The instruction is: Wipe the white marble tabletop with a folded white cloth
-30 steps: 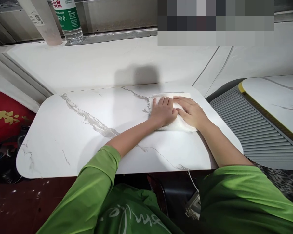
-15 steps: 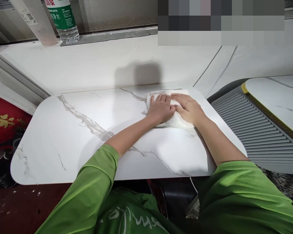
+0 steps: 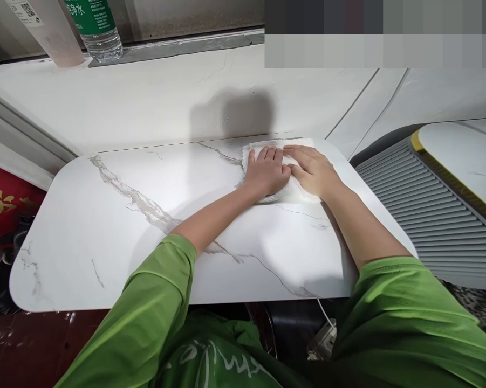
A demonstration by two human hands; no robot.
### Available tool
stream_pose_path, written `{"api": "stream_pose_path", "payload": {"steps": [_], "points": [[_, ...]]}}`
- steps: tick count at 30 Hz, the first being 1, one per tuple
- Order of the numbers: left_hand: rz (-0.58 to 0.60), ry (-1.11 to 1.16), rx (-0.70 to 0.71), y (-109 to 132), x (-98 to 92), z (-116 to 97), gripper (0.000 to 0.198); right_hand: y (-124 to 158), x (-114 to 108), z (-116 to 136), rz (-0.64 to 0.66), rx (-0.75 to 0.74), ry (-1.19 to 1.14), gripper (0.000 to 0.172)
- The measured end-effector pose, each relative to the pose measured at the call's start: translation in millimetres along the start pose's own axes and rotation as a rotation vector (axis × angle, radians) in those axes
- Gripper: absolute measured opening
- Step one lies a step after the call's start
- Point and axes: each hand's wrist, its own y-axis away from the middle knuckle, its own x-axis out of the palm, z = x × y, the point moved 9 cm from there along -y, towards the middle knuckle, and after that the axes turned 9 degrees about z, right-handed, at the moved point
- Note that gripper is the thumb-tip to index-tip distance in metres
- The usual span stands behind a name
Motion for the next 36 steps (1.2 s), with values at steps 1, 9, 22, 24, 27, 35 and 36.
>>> {"api": "stream_pose_path", "payload": {"steps": [1, 9, 22, 24, 27, 35, 36], "points": [[0.001, 0.001, 0.0, -1, -0.4, 1, 0.055, -2, 0, -1, 0.003, 0.005, -0.001, 0.042], [-0.01, -0.006, 0.005, -18, -8.0, 10, 0.054, -21, 1, -7, 0.009, 0.041, 0.007, 0.043], [0.093, -0.064, 0.012, 0, -7.1, 12, 0.057, -12, 8, -9, -0.08, 0.011, -0.002, 0.044], [0.093, -0.064, 0.018, 11, -6.8, 11, 0.057, -5, 9, -4, -0.088, 0.0, -0.03, 0.045], [0.091, -0.069, 0.026, 29, -4.6, 11, 0.057, 9, 11, 7, -0.075, -0.021, -0.061, 0.045], [0.078, -0.088, 0.047, 101, 2.0, 6, 0.056, 62, 22, 56, -0.035, -0.076, -0.013, 0.05], [0.081, -0.091, 0.055, 112, 2.8, 5, 0.056, 70, 24, 64, -0.027, -0.081, -0.004, 0.051]]}}
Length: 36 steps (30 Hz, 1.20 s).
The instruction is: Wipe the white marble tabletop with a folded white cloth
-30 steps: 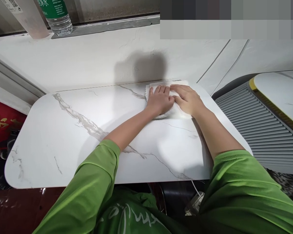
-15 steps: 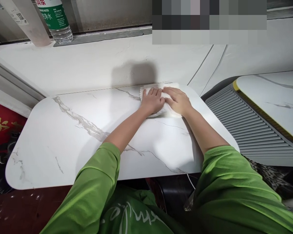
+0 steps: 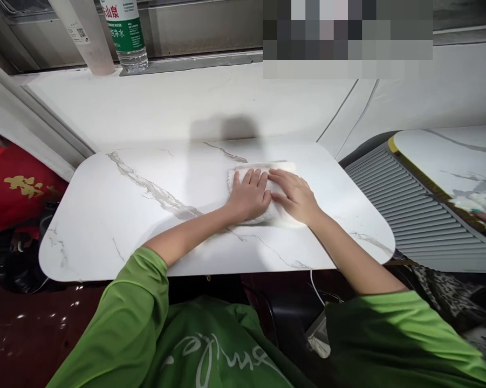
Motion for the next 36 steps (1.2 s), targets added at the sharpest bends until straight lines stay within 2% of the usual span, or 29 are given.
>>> {"api": "stream_pose_path", "payload": {"steps": [5, 9, 12, 16, 21, 25, 30, 36], "points": [[0.005, -0.009, 0.035, 53, 6.6, -5, 0.057, 38, 7, 46, 0.051, -0.006, 0.024, 0.052], [0.008, -0.014, 0.059, 85, 8.4, -7, 0.057, 62, 7, 80, 0.043, 0.005, 0.041, 0.051], [0.023, -0.017, 0.061, 98, 9.0, -7, 0.057, 69, 6, 96, 0.04, 0.011, 0.049, 0.049], [0.029, -0.007, 0.052, 99, 9.0, -5, 0.057, 66, 5, 101, 0.045, 0.038, 0.052, 0.046], [0.005, 0.014, 0.026, 85, 6.7, 5, 0.057, 46, 8, 94, 0.055, 0.044, 0.074, 0.046], [-0.016, 0.022, -0.013, 63, -0.8, 24, 0.057, 13, 14, 81, 0.041, 0.001, 0.047, 0.046], [-0.049, 0.036, -0.054, 16, -15.9, 56, 0.056, -46, 21, 53, 0.044, -0.001, 0.006, 0.045], [-0.118, 0.063, -0.03, -43, -32.7, 90, 0.053, -106, 24, 31, 0.097, 0.079, 0.083, 0.047]]}}
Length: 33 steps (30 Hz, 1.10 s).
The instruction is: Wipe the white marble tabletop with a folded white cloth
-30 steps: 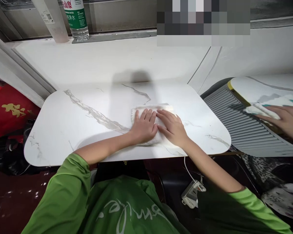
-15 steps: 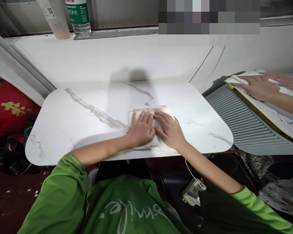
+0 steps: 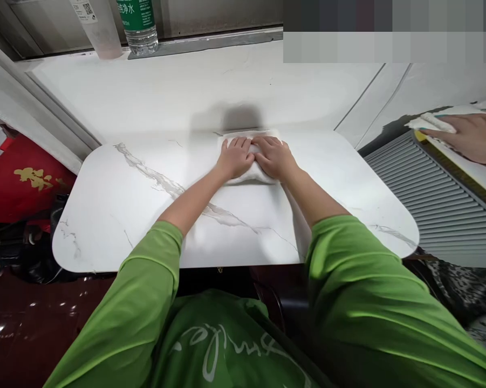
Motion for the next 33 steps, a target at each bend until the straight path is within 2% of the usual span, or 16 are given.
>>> {"api": "stream_pose_path", "payload": {"steps": [3, 7, 14, 18, 23, 29, 33], "points": [[-0.004, -0.012, 0.018, -18, -3.6, 9, 0.052, -16, -2, -3, -0.02, 0.029, 0.004, 0.047], [0.005, -0.01, 0.029, -24, -5.2, 15, 0.053, -22, 1, -6, -0.055, 0.055, 0.003, 0.049], [0.02, -0.019, 0.025, -11, -3.2, 15, 0.055, -12, 7, -5, -0.072, 0.023, -0.01, 0.052], [0.01, -0.025, 0.028, 2, -2.6, 12, 0.053, 0, 7, 4, -0.071, 0.029, -0.021, 0.051], [0.017, -0.052, 0.047, 41, -0.3, 5, 0.051, 35, 5, 34, -0.095, 0.031, -0.02, 0.049], [0.035, -0.085, 0.102, 119, 2.4, -13, 0.05, 101, 11, 82, -0.06, 0.066, 0.048, 0.051], [0.024, -0.147, 0.106, 169, 4.0, -27, 0.05, 139, 14, 116, -0.045, -0.018, 0.087, 0.051]]}}
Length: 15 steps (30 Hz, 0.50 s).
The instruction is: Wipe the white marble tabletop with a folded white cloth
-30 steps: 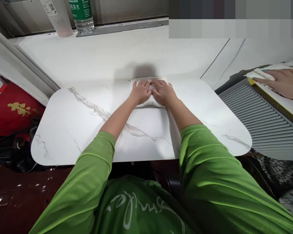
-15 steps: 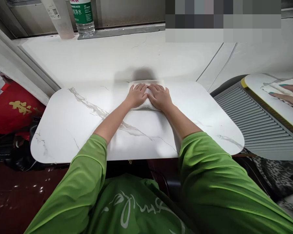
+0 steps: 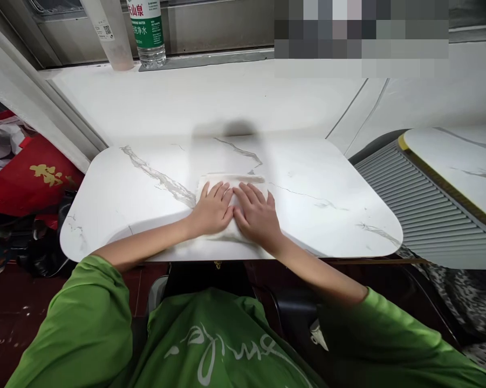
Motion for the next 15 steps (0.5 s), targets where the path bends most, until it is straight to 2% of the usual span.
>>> {"api": "stream_pose_path", "payload": {"steps": [3, 6, 10, 15], "points": [[-0.031, -0.04, -0.027, 23, -1.6, -9, 0.048, 16, -3, 19, -0.025, -0.075, 0.002, 0.051], [-0.041, -0.033, -0.065, 32, -1.4, -11, 0.048, 20, -4, 25, -0.016, -0.091, 0.004, 0.05], [-0.038, 0.006, -0.068, 28, 1.3, -8, 0.047, 14, -3, 24, 0.0, -0.086, -0.013, 0.051], [-0.05, 0.154, -0.152, 12, 3.3, 15, 0.043, -7, 0, 18, 0.025, -0.069, -0.045, 0.051]]}}
